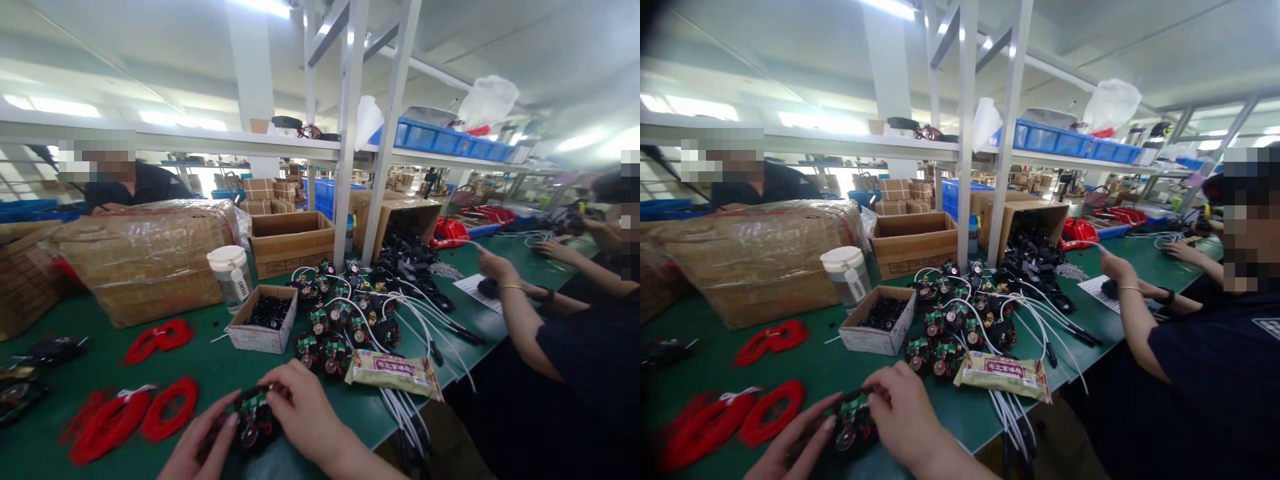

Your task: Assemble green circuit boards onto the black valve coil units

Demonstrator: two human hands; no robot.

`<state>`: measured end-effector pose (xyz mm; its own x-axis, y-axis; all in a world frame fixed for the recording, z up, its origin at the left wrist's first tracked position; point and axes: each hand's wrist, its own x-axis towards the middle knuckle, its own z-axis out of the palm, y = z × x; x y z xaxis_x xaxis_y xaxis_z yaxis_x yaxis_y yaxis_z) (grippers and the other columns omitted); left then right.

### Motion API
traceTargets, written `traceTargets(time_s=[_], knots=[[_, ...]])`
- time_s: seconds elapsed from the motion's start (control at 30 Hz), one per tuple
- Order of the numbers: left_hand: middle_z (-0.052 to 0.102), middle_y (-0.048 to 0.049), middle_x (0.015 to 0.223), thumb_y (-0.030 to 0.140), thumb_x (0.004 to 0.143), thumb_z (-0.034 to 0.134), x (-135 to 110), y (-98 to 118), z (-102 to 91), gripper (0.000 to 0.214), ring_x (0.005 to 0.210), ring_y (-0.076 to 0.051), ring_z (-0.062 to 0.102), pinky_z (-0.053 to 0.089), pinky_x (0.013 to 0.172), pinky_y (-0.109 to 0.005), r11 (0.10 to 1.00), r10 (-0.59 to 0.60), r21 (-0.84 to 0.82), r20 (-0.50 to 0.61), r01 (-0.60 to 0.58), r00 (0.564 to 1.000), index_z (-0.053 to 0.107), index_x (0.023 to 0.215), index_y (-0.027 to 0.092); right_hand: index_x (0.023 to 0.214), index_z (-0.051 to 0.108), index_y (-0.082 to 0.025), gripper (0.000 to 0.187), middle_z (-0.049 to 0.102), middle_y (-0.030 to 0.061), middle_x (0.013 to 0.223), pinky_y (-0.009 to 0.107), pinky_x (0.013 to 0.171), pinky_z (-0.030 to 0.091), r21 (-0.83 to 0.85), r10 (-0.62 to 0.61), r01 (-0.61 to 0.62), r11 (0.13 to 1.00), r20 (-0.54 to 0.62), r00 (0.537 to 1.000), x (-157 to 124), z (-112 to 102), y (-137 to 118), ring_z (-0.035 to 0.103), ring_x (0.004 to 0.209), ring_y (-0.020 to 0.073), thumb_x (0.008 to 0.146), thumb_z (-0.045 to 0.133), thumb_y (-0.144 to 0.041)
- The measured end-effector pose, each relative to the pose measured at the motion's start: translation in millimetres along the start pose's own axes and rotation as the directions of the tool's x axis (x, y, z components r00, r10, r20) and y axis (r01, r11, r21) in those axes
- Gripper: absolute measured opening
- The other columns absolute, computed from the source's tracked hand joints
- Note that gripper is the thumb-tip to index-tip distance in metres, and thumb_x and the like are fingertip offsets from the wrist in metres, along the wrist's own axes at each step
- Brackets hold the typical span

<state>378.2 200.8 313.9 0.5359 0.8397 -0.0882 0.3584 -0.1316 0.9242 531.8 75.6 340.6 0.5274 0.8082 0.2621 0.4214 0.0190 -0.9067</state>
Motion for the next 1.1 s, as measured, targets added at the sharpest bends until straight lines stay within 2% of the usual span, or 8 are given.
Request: traceTargets(time_s=[0.13, 0.3, 0.5, 0.77, 1.1], knots=[[0.077, -0.0055, 0.099, 0.064, 0.072, 0.064, -16.7, 14.0, 4.0, 0.064, 0.094, -0.028, 0.073, 0.059, 0.091, -0.04, 0.999, 0.05, -0.02, -0.019, -0.051, 0.999, 0.072, 0.119, 0.022, 0.109, 0.072, -0.026, 0.038, 0.062, 0.0009, 0.097, 0.028, 0.081, 0.051, 0.024, -0.001, 0.0, 1.0, 0.032, 0.999, -4.8, -3.6, -1.2, 0.063, 0.088, 0.0158, 0.085, 0.055, -0.001], [0.073, -0.0034, 0.089, 0.053, 0.08, 0.061, -25.2, 14.8, 6.6, 0.055, 0.081, -0.023, 0.071, 0.058, 0.082, -0.037, 0.995, 0.09, -0.048, -0.016, -0.091, 0.996, 0.07, 0.124, 0.022, 0.117, 0.069, -0.028, 0.044, 0.06, 0.001, 0.097, 0.028, 0.077, 0.051, 0.046, 0.007, -0.012, 0.999, 0.105, 0.994, -8.1, -5.1, 3.0, 0.062, 0.084, 0.0157, 0.085, 0.052, -0.003], [0.072, -0.0024, 0.09, 0.046, 0.081, 0.063, -31.1, 14.6, 7.3, 0.053, 0.081, -0.021, 0.071, 0.058, 0.081, -0.035, 0.989, 0.109, -0.102, -0.002, -0.109, 0.994, 0.068, 0.129, 0.024, 0.124, 0.065, -0.029, 0.051, 0.058, 0.0006, 0.097, 0.026, 0.072, 0.052, 0.036, 0.015, -0.02, 0.999, 0.134, 0.991, -13.5, -3.3, 9.0, 0.06, 0.078, 0.0146, 0.083, 0.05, -0.003], [0.072, -0.0046, 0.099, 0.04, 0.084, 0.061, -32.0, 8.9, 4.8, 0.054, 0.085, -0.021, 0.07, 0.057, 0.088, -0.038, 0.99, 0.128, -0.065, 0.04, -0.125, 0.991, 0.063, 0.135, 0.024, 0.135, 0.057, -0.035, 0.066, 0.056, -0.0005, 0.101, 0.026, 0.072, 0.05, 0.016, 0.052, -0.056, 0.998, 0.174, 0.983, -21.1, -3.0, 11.3, 0.059, 0.079, 0.014, 0.079, 0.05, 0.001], [0.071, -0.0042, 0.104, 0.029, 0.078, 0.063, -34.3, 7.5, 4.8, 0.06, 0.081, -0.018, 0.069, 0.057, 0.089, -0.037, 0.987, 0.15, -0.068, 0.072, -0.145, 0.986, 0.059, 0.139, 0.026, 0.139, 0.053, -0.034, 0.069, 0.055, 0.0002, 0.102, 0.028, 0.072, 0.051, -0.009, 0.05, -0.05, 0.999, 0.18, 0.982, -24.5, -1.4, 11.1, 0.058, 0.076, 0.0137, 0.078, 0.054, -0.001]])
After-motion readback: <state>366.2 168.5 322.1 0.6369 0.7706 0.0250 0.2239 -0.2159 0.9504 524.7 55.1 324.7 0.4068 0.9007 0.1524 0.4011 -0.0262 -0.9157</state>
